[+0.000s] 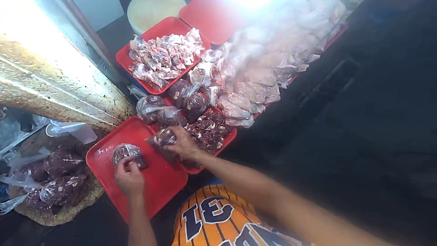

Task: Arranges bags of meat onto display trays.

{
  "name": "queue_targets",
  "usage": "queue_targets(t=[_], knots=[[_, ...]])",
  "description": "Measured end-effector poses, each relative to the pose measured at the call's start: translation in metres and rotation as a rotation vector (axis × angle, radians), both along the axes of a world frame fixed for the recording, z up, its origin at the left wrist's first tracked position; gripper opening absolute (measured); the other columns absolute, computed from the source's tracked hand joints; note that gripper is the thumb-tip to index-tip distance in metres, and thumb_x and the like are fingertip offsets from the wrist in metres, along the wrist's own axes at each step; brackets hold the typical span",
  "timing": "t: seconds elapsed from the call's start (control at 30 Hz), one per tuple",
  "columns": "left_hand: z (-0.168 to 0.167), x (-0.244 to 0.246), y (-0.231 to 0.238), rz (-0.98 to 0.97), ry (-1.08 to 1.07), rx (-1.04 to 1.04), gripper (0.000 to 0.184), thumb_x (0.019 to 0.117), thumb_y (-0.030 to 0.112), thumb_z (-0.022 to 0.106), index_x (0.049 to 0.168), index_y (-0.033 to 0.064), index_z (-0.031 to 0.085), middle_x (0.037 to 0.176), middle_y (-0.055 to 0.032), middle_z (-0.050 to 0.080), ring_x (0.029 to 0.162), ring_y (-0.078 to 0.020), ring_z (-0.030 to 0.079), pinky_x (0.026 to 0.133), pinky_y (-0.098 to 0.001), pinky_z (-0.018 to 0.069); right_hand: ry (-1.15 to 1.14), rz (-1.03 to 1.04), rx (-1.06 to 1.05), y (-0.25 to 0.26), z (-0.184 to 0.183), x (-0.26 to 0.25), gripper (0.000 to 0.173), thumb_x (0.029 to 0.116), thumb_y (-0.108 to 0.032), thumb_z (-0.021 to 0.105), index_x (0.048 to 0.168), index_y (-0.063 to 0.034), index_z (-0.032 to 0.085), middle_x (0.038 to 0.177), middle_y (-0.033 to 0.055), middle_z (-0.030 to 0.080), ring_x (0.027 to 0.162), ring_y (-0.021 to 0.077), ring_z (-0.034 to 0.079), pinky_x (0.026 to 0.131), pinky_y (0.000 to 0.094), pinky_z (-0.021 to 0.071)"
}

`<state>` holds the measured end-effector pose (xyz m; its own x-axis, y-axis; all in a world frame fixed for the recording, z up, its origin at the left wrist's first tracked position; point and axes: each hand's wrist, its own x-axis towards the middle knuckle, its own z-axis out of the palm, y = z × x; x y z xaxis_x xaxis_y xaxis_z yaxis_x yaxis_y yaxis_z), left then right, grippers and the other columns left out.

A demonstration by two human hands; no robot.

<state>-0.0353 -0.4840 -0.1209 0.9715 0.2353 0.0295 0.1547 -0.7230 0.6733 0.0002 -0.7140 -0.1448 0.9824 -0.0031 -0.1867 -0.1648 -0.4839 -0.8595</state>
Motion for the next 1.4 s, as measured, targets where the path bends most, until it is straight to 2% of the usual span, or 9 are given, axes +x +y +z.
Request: queue_targets(t=[0.07,0.17,0.3,0.4,0.7,0.97,1.1,1.3,1.4], knots=[[-0.007,-0.004,-0.049,-0.24,0.118,-0.102,0.027,0.1012,0.012,0.052,0.114,-0.0015,0.071,0.105,-0.0139,0.075,0.097,-0.0199,0.073,0.091,-0.0416,0.0597,-0.07,-0.05,0.084,-0.053,0.014,-0.004,0.075,0.0739,-0.03,0.092,0.14,-0.0121,0.06,0.129,0.0139,0.064,0.116,0.0262,0.064,0.1,0.0497,0.0556],[-0.043,0.025,-0.126,-0.548,0.314,-0.023,0.037,0.1023,0.031,0.055,0.129,0.0083,0.07,0.125,-0.0115,0.071,0.12,-0.0236,0.066,0.108,-0.0489,0.0514,-0.258,-0.039,0.044,-0.129,0.037,-0.005,0.075,0.0735,-0.021,0.092,0.139,-0.0106,0.059,0.132,0.0112,0.063,0.115,0.0213,0.065,0.098,0.0455,0.0576],[-0.086,0.063,-0.194,-0.602,0.343,0.225,0.068,0.0938,0.065,0.059,0.148,0.0239,0.057,0.151,-0.0087,0.053,0.135,-0.0335,0.053,0.105,-0.06,0.0477,-0.5,0.094,-0.048,-0.194,0.062,0.013,0.061,0.0698,-0.013,0.091,0.125,-0.0062,0.067,0.131,0.0113,0.063,0.124,0.0202,0.061,0.106,0.0394,0.0527],[-0.084,0.063,-0.216,-0.583,0.43,0.388,0.073,0.0874,0.077,0.056,0.143,0.0297,0.061,0.153,-0.0141,0.048,0.134,-0.0438,0.047,0.098,-0.0683,0.0455,-0.593,0.279,-0.144,-0.214,0.061,0.038,0.052,0.0718,-0.02,0.089,0.12,-0.008,0.072,0.128,0.0126,0.066,0.125,0.0251,0.061,0.109,0.043,0.0506],[-0.095,0.021,-0.213,-0.562,0.46,0.481,0.074,0.0927,0.077,0.036,0.128,0.0218,0.07,0.129,-0.0088,0.07,0.127,-0.0317,0.061,0.111,-0.063,0.0398,-0.379,0.814,-0.454,-0.092,0.015,0.08,0.052,0.0768,-0.012,0.084,0.125,-0.0288,0.071,0.128,0.0042,0.066,0.116,0.0337,0.06,0.091,0.0561,0.0548],[-0.11,0.006,-0.209,-0.532,0.249,0.471,0.067,0.0943,0.07,0.044,0.142,0.0273,0.063,0.143,-0.0064,0.062,0.13,-0.0347,0.057,0.11,-0.0599,0.0401,-0.384,0.909,-0.51,-0.06,-0.038,0.104,0.055,0.0843,0.0,0.071,0.13,-0.0304,0.069,0.137,0.0025,0.062,0.127,0.0345,0.054,0.103,0.0558,0.0496],[-0.107,0.007,-0.21,-0.559,0.288,0.482,0.068,0.0946,0.072,0.04,0.141,0.0275,0.063,0.139,-0.0062,0.065,0.132,-0.034,0.056,0.109,-0.0587,0.0414,-0.292,0.976,-0.401,-0.069,-0.055,0.104,0.061,0.0843,-0.012,0.079,0.14,-0.0293,0.062,0.143,0.0024,0.06,0.135,0.03,0.051,0.114,0.0526,0.0423],[-0.087,0.006,-0.189,-0.463,0.285,0.268,0.071,0.0932,0.072,0.048,0.135,0.0179,0.068,0.134,-0.0045,0.069,0.13,-0.024,0.06,0.118,-0.0542,0.0361,-0.069,0.757,-0.383,-0.077,-0.032,0.095,0.064,0.0837,-0.03,0.082,0.143,-0.0345,0.059,0.154,0.0042,0.049,0.146,0.0341,0.038,0.111,0.0669,0.0364],[-0.085,0.001,-0.164,-0.279,0.056,0.141,0.054,0.0955,0.051,0.061,0.132,0.0122,0.07,0.121,-0.0083,0.074,0.117,-0.0265,0.068,0.108,-0.0525,0.0479,-0.087,0.456,-0.212,-0.087,-0.011,0.103,0.061,0.0856,-0.047,0.08,0.14,-0.0245,0.064,0.152,0.0127,0.051,0.141,0.0335,0.046,0.115,0.0579,0.0405]])
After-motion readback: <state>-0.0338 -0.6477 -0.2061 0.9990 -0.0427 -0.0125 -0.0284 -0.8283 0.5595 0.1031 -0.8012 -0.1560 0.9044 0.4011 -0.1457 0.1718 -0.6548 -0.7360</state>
